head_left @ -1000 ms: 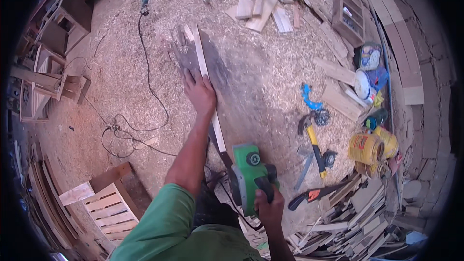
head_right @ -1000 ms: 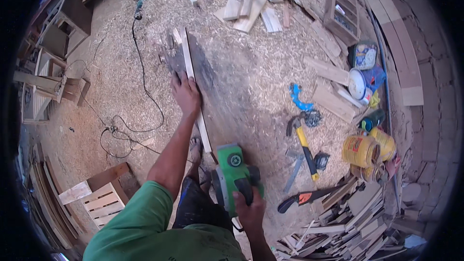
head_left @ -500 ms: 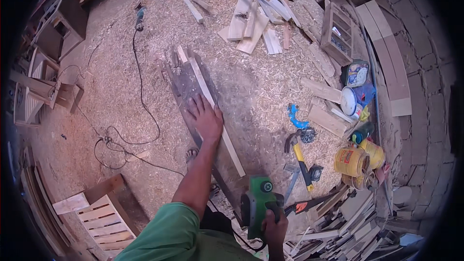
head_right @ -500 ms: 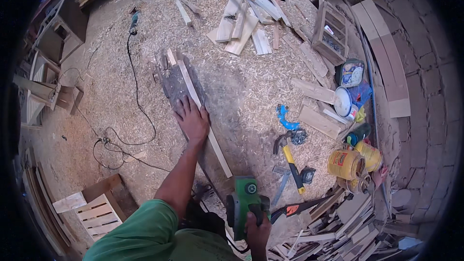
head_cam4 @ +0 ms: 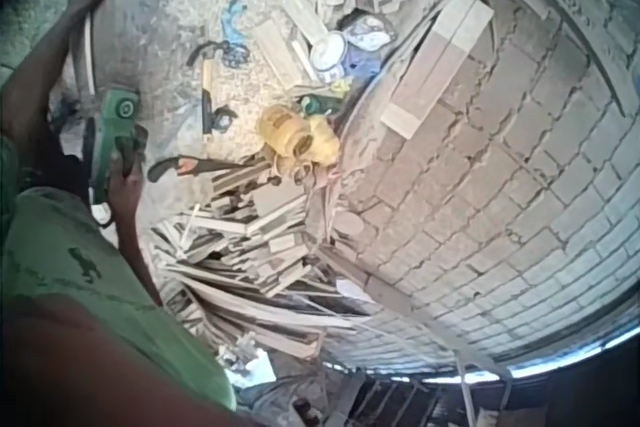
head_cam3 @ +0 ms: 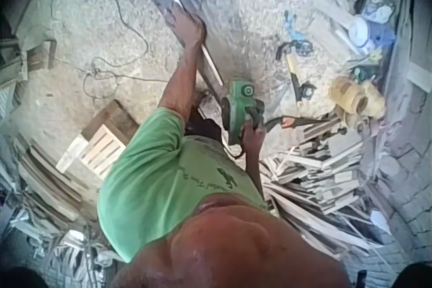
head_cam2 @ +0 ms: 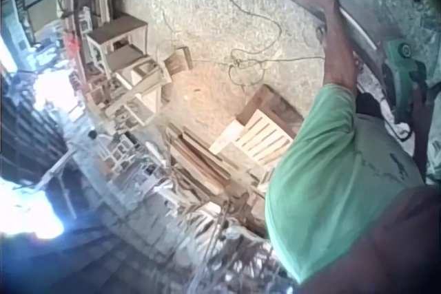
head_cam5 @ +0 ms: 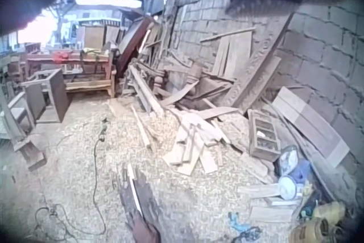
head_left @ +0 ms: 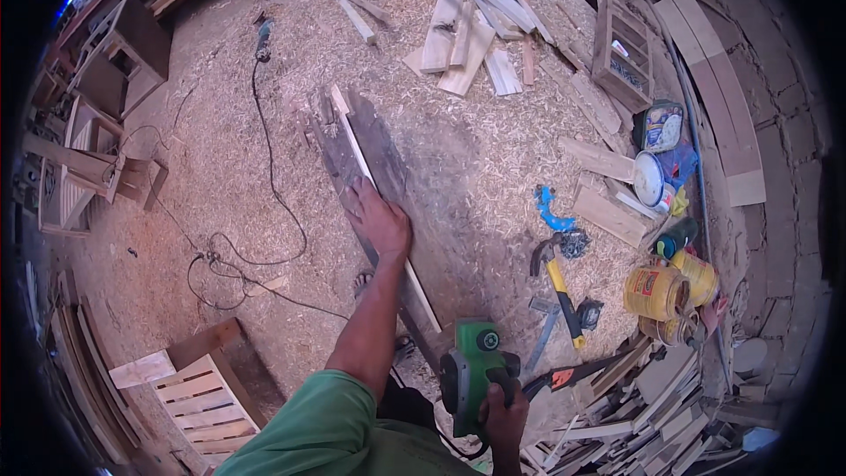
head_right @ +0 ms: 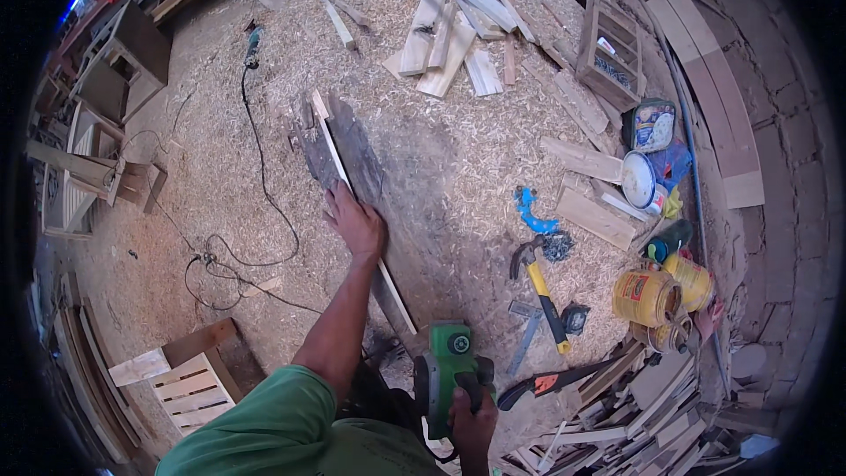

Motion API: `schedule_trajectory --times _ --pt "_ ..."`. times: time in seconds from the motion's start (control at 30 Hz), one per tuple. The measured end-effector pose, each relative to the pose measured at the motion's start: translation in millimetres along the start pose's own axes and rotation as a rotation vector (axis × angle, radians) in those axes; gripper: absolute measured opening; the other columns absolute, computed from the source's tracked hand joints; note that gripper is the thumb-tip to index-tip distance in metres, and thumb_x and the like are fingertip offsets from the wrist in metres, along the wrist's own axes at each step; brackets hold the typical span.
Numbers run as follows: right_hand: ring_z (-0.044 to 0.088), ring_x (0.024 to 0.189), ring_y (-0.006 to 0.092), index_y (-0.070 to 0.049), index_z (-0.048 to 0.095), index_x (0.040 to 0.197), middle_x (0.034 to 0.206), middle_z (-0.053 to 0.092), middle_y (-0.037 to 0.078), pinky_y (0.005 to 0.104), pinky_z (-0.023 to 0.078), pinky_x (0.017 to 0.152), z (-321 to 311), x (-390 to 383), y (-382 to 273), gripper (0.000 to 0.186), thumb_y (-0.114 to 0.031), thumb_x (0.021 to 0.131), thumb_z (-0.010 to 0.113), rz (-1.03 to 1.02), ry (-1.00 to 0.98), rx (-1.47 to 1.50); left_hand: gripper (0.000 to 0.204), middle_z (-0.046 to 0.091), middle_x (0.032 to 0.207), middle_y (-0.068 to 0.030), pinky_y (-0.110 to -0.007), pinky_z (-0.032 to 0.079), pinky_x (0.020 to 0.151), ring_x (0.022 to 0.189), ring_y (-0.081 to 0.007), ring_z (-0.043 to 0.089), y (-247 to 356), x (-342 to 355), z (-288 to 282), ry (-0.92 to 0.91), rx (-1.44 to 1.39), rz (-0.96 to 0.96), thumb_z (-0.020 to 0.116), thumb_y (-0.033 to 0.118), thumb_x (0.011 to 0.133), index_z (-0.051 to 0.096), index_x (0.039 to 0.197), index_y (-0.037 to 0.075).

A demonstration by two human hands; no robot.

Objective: The person uses a hand saw to cut a long wooden plank on a workbench. They then use a green electric planer to smooth the surface of the wood, followed by a handheld sander to finish the edges. The person measures and marks the wood with a pencil and ruler before cutting it again.

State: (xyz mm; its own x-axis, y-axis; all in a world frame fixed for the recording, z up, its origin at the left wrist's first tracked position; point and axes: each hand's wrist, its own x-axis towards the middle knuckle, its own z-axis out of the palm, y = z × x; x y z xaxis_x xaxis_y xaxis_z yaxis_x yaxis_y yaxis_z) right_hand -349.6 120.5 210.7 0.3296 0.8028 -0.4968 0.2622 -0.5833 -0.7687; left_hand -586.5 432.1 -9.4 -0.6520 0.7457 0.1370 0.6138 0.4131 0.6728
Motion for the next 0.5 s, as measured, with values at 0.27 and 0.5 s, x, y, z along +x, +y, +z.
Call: schedule_trajectory --times 0.27,0.5 --pt "0.059 0.049 0.0128 0.001 0.068 0.115 0.062 0.062 0.003 0.0317 0.047 0.048 6 5 -15 0.040 -0.038 0.108 0.068 0.013 -0.017 -0.036 0.068 0.038 0.173 -0.0249 -0.063 0.019 0.133 0.163 -0.0482 0.028 -2 7 -8 0.022 -0.070 0.000 0.056 0.010 0.099 0.039 0.164 -0.003" --pt "0.064 0.060 0.0166 0.000 0.069 0.113 0.071 0.067 0.006 0.0371 0.052 0.057 6 10 7 0.040 -0.037 0.102 0.077 -0.044 -0.044 -0.155 0.060 0.043 0.168 -0.0290 -0.055 0.026 0.134 0.159 -0.0510 0.033 -32 72 9 0.106 -0.096 0.172 0.054 0.014 0.105 0.043 0.160 -0.007"
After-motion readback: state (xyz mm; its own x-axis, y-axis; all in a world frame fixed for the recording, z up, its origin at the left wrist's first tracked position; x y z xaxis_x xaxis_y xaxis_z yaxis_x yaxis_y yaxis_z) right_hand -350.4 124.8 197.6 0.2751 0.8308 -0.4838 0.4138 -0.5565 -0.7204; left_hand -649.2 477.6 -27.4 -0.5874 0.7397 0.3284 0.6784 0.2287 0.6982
